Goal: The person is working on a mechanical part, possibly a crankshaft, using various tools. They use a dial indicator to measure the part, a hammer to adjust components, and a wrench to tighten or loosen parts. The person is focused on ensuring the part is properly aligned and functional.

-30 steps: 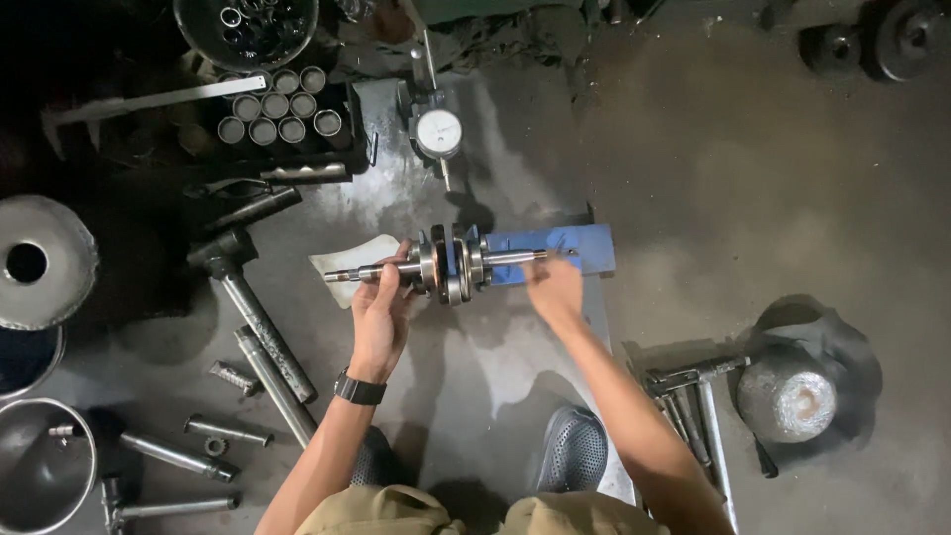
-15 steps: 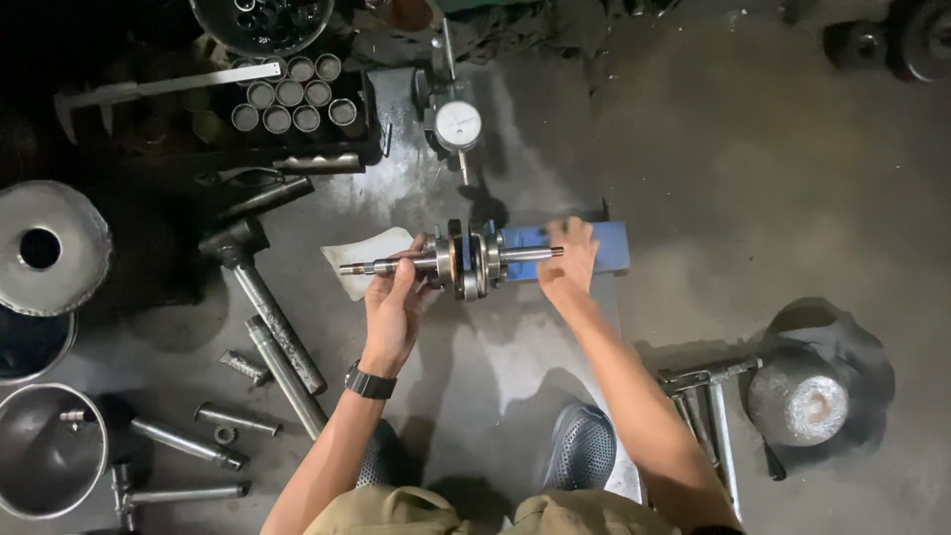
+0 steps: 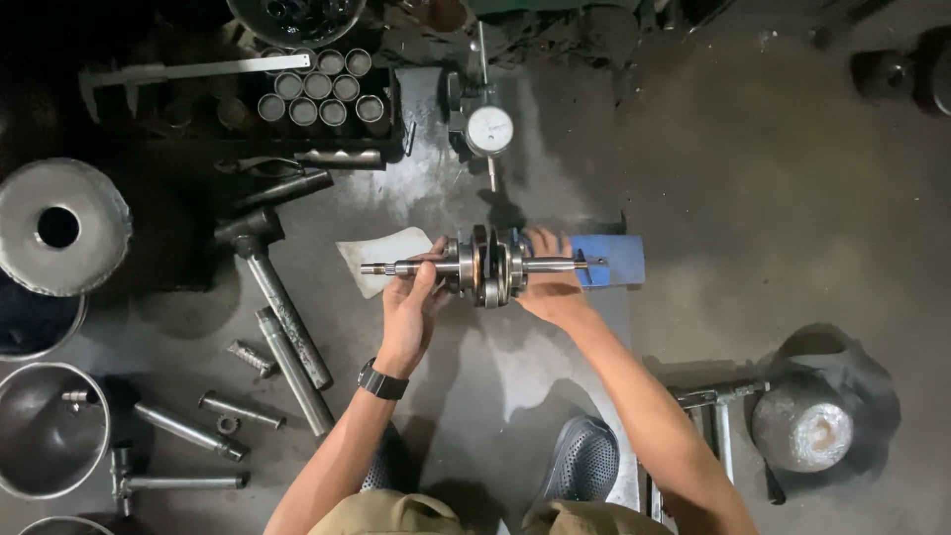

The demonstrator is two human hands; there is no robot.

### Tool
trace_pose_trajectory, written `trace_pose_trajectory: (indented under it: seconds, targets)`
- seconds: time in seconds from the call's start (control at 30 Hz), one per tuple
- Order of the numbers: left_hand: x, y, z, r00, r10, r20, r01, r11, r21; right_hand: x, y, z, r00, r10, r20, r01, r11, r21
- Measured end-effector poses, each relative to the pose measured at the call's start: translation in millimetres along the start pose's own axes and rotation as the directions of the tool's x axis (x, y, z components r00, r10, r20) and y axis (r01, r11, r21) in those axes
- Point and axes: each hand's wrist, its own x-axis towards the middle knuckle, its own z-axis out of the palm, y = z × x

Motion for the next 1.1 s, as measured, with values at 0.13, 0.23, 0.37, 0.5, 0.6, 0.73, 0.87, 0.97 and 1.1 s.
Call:
trace_pose_trajectory:
  seconds: [0.13,0.23,0.37,0.5,0.6,0.73,0.87,0.97,1.1]
  targets:
    - [-1.4,3.9,3.0,1.0,0.018,-0.015,-0.018,0.999,0.028,12.8,2.7,35.4,0.994,-0.106,0.006,0.106,0.994,-0.024]
    - [-3.0,8.8,9.9,1.0,-0.015,-0.027,0.015,1.0,-0.004,21.5,4.0,32.6,0.989,-0.134,0.062,0.133,0.991,0.007]
    - [-3.5,7.2,10.7,0.998,-0.062,-0.029,0.059,0.995,-0.086,22.0,5.2,23.5,0.992,-0.076,0.101,0.063,0.989,0.131]
    - [-2.7,5.9,9.7,0.997,-0.074,-0.036,0.071,0.995,-0.076,23.2,6.5,18.0,0.99,-0.137,0.029,0.135,0.988,0.08]
    - [-4.0,5.2,7.5,0.998,-0.062,-0.021,0.06,0.993,-0.103,27.6,8.3,29.3,0.992,-0.123,0.03,0.119,0.986,0.113]
    - [-1.1,7.8,8.0,0.998,-0.06,0.009,0.06,0.991,-0.119,26.0,8.9,39.2,0.993,-0.113,-0.019,0.114,0.986,0.12]
    - [-2.8,6.2,5.3,0.998,-0.061,0.012,0.062,0.996,-0.065,24.9,1.3,19.8,0.995,-0.102,-0.016,0.103,0.978,0.179]
    - [-2.2,6.7,6.1,0.998,-0.063,0.007,0.063,0.996,-0.059,28.4,-1.4,8.3,0.994,-0.058,0.094,0.04,0.982,0.183]
    - [-0.9,4.3,3.9,0.999,-0.043,0.02,0.044,0.995,-0.091,29.4,2.5,19.7,0.988,-0.014,0.155,-0.011,0.987,0.158]
